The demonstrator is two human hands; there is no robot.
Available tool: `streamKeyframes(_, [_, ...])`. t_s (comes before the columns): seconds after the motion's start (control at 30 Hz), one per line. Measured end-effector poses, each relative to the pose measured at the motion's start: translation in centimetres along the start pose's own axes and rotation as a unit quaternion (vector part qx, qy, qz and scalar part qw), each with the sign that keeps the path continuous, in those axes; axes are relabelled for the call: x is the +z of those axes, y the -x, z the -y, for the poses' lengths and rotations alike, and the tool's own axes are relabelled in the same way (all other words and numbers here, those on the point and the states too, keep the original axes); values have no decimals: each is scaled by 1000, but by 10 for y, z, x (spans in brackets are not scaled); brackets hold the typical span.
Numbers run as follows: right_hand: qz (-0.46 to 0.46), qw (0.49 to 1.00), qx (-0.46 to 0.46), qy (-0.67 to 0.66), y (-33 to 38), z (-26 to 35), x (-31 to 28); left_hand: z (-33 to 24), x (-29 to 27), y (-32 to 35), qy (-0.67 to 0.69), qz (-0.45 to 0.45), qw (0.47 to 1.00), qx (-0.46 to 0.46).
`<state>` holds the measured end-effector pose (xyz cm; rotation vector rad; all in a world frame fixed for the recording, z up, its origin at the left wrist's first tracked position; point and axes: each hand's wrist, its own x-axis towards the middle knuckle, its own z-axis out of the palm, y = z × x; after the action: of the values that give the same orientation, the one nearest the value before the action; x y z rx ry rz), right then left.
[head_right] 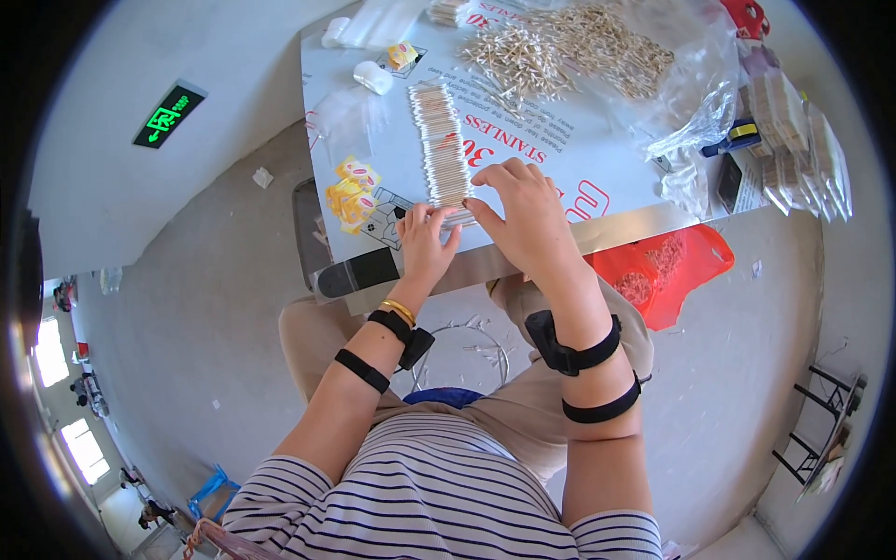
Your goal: Organizing and aligning cotton swabs on a table before placing them into a tray.
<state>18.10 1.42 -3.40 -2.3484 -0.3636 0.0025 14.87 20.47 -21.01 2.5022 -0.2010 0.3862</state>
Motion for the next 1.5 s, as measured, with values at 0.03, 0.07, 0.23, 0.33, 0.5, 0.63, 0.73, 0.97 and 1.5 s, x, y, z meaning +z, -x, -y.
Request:
streamKeyframes(0.03, [-1, 1000, 0, 3, 0, -1, 0, 0, 0, 0, -4, 3, 1000, 2])
streamKeyframes(0.07, [-3, 1000, -1, 6, 0, -1, 0, 1, 1, 0, -8, 5, 1000, 4])
streamKeyframes(0.23, [-7, 1000, 0, 3, 0, 0, -1, 0, 1, 1, -8, 6, 1000, 9])
streamKeyframes(0.33, [-11, 1000, -2, 3, 0, -2, -1, -2, 1, -2, -12, 5, 1000, 8])
streamKeyframes(0.5, [-17, 1000, -6, 6, 0, -3, -1, -1, 2, -4, -26, 4, 1000, 9])
streamKeyframes(0.63, [-21, 1000, -5, 8, 0, -3, -1, 0, 2, -5, -26, 9, 1000, 9])
streamKeyframes(0.73, [-18, 1000, 1, 10, -1, -5, -1, -2, 1, -4, -27, 11, 1000, 10])
streamKeyframes(0.97, [-18, 1000, 6, 6, -1, -4, -2, -5, 1, -7, -30, 4, 999, 14])
streamKeyframes(1.5, [-17, 1000, 5, 7, -1, -4, -1, -2, 1, -3, -36, 22, 999, 7])
